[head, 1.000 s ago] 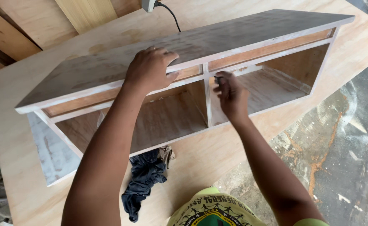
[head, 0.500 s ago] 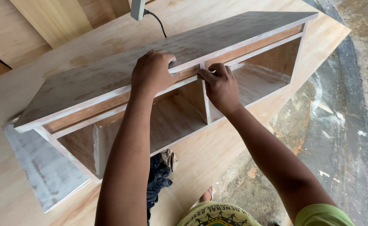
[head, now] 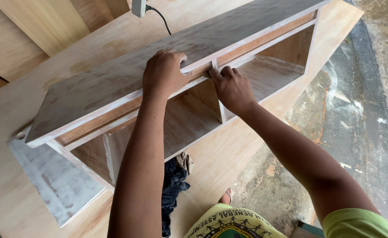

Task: The person sands the edges and interior surfaces of a wooden cabinet using a sanding block. They repeatedly rub the block along the frame and inside compartments, occasionally pausing to adjust the block or inspect the surface.

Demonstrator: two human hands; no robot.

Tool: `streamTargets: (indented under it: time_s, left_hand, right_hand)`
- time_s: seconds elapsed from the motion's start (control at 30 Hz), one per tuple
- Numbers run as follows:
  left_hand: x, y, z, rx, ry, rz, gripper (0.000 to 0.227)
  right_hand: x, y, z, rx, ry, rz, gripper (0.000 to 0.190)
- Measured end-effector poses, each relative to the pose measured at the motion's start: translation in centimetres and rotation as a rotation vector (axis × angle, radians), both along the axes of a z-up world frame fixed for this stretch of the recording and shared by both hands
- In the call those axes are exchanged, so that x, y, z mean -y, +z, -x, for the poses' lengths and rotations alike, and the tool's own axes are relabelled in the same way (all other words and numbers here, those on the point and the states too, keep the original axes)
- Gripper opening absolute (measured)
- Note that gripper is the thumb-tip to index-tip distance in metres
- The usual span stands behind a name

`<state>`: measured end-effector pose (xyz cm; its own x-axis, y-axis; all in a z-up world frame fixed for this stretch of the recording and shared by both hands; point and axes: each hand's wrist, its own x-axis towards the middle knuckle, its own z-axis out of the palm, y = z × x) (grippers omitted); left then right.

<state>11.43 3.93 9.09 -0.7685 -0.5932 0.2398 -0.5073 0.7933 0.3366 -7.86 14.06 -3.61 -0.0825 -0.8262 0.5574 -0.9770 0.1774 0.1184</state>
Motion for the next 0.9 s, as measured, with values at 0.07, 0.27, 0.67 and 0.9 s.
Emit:
streamTargets:
  time_s: [0.07,0.27,0.67,0.9]
  left_hand:
    - [-0.2,0.3,-0.1,0.001,-0.009,-0.005,0.041]
    - [1.8,-2.1,0.8,0.008,0.016,0.031,0.041]
    - [2.4,-2.9,1.1,0.025,0.052,0.082,0.041]
    - [1.7,-1.8,0.9,0.014,0.038,0.025,0.039]
  right_hand:
    - [0.0,0.2,-0.1,0.019,-0.002,-0.028,0.026]
    - [1.5,-2.6,0.0,0.168,0.027,0.082,0.022]
    - [2.3,-4.3,0.6,-0.014,0.138,0.144,0.028]
    - [1.1,-1.5,1.7,-0.203,0.124,0.149,0.029]
